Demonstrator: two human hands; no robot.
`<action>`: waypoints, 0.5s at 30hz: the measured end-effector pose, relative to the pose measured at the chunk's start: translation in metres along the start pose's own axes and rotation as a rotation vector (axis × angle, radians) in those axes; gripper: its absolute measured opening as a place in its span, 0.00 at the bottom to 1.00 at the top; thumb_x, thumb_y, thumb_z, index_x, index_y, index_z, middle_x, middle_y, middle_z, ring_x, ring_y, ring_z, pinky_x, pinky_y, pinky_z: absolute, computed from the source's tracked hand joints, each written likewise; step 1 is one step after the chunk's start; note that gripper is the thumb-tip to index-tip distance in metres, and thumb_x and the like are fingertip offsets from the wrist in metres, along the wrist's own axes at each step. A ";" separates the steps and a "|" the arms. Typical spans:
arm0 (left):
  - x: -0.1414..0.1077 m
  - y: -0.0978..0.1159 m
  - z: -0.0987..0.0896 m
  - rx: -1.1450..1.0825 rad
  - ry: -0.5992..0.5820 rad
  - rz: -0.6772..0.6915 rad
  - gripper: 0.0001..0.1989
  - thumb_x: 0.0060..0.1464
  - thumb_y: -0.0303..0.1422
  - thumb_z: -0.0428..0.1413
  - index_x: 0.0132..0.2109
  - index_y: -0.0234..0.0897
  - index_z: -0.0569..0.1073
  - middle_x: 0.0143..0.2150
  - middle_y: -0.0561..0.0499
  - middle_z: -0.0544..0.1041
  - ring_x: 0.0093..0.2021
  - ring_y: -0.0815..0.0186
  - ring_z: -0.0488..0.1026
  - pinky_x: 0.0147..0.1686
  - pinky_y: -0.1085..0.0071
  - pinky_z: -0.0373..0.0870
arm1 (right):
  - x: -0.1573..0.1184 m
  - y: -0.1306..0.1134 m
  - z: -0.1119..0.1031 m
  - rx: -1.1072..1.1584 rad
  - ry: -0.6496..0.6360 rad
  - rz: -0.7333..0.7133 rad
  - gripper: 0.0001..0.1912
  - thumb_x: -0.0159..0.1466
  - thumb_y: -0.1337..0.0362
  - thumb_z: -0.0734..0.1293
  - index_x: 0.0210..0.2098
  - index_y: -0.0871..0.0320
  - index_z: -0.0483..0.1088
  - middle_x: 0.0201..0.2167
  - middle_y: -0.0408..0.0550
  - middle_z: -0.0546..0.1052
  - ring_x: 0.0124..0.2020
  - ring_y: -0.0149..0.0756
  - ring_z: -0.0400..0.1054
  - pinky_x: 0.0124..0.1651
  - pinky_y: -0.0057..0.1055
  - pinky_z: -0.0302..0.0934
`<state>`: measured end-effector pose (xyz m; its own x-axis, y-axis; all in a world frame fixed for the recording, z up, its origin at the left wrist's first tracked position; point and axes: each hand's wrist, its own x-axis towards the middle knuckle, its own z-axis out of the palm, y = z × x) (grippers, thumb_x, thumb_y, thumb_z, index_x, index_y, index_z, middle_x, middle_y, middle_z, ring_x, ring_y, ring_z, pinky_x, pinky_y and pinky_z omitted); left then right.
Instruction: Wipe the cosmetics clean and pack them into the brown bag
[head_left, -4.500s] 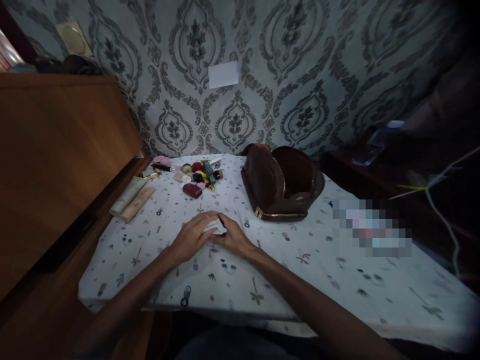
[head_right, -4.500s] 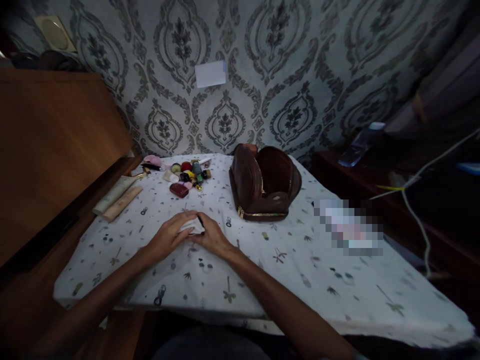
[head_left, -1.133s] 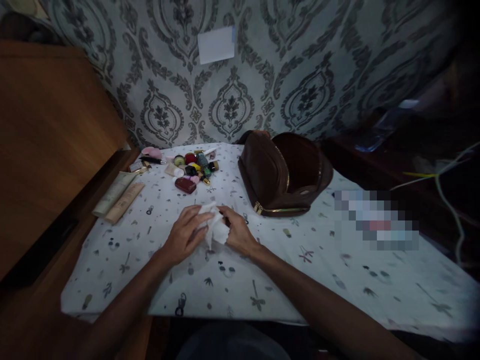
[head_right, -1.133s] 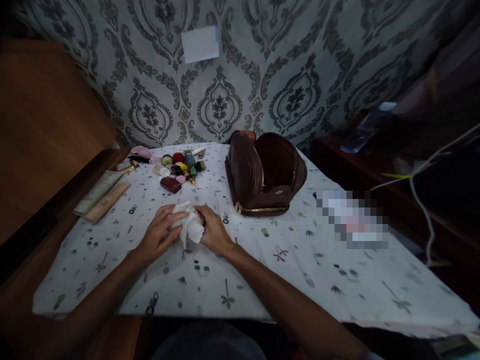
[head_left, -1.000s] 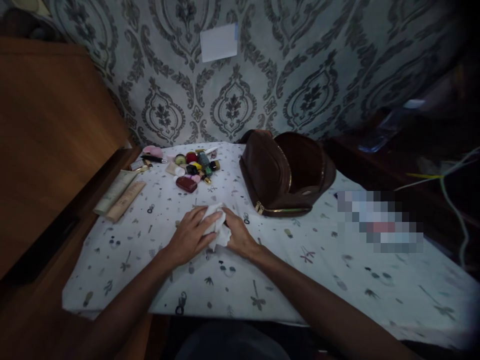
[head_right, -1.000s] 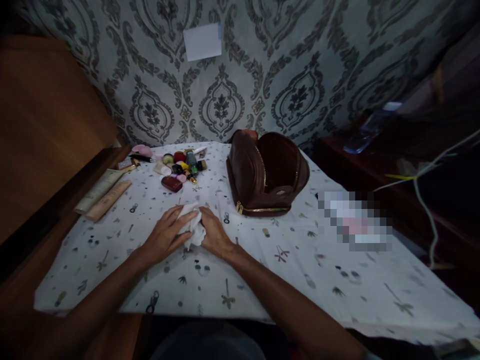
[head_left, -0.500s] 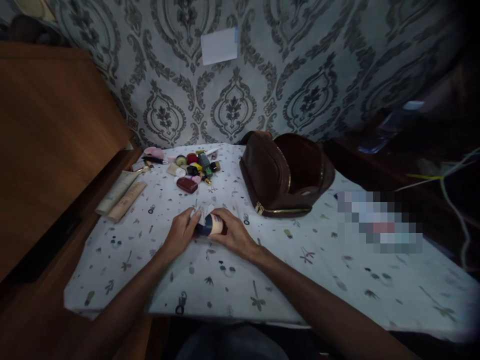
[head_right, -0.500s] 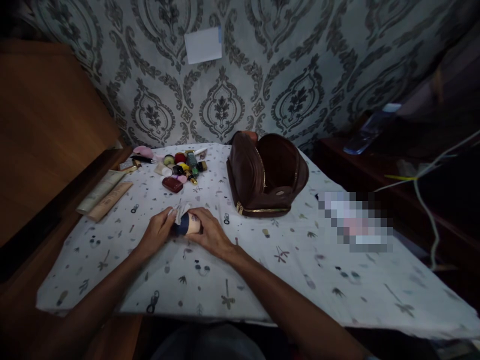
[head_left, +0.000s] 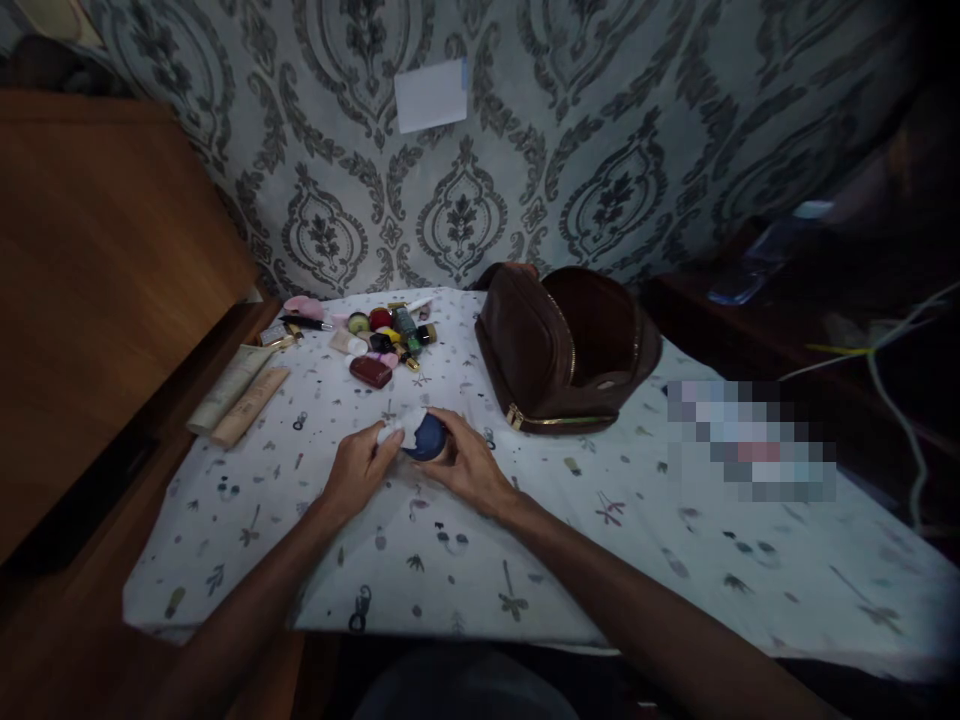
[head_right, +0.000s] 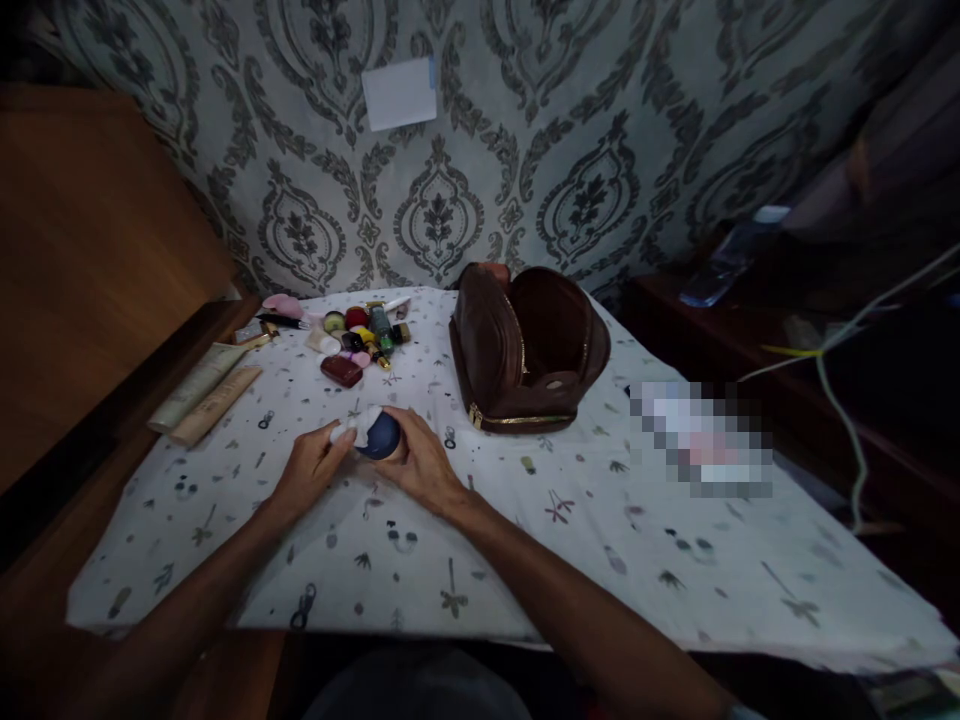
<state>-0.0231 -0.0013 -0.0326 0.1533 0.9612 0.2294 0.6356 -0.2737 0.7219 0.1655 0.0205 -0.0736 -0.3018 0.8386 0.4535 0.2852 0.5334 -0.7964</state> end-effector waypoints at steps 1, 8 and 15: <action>-0.001 0.000 0.000 0.000 0.011 0.023 0.20 0.63 0.44 0.46 0.26 0.38 0.60 0.22 0.58 0.60 0.24 0.70 0.60 0.26 0.73 0.55 | 0.001 -0.002 -0.001 0.006 0.010 0.027 0.32 0.54 0.61 0.75 0.56 0.53 0.64 0.49 0.51 0.73 0.50 0.45 0.69 0.54 0.43 0.64; -0.003 -0.003 0.004 0.060 0.065 0.199 0.11 0.66 0.37 0.46 0.39 0.37 0.69 0.34 0.51 0.71 0.35 0.65 0.70 0.37 0.71 0.66 | 0.005 -0.012 -0.003 0.171 0.031 0.233 0.27 0.51 0.58 0.75 0.47 0.56 0.65 0.40 0.45 0.75 0.42 0.39 0.71 0.47 0.37 0.66; -0.004 -0.008 0.004 0.152 0.130 0.275 0.17 0.64 0.34 0.48 0.57 0.36 0.70 0.52 0.42 0.68 0.54 0.57 0.68 0.53 0.62 0.66 | 0.005 -0.003 0.002 0.271 -0.015 0.219 0.26 0.51 0.61 0.74 0.48 0.56 0.66 0.45 0.48 0.75 0.49 0.41 0.70 0.55 0.39 0.64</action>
<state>-0.0259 -0.0030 -0.0421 0.2428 0.8370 0.4903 0.6912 -0.5039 0.5180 0.1616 0.0230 -0.0701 -0.2745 0.9269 0.2559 0.0931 0.2904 -0.9524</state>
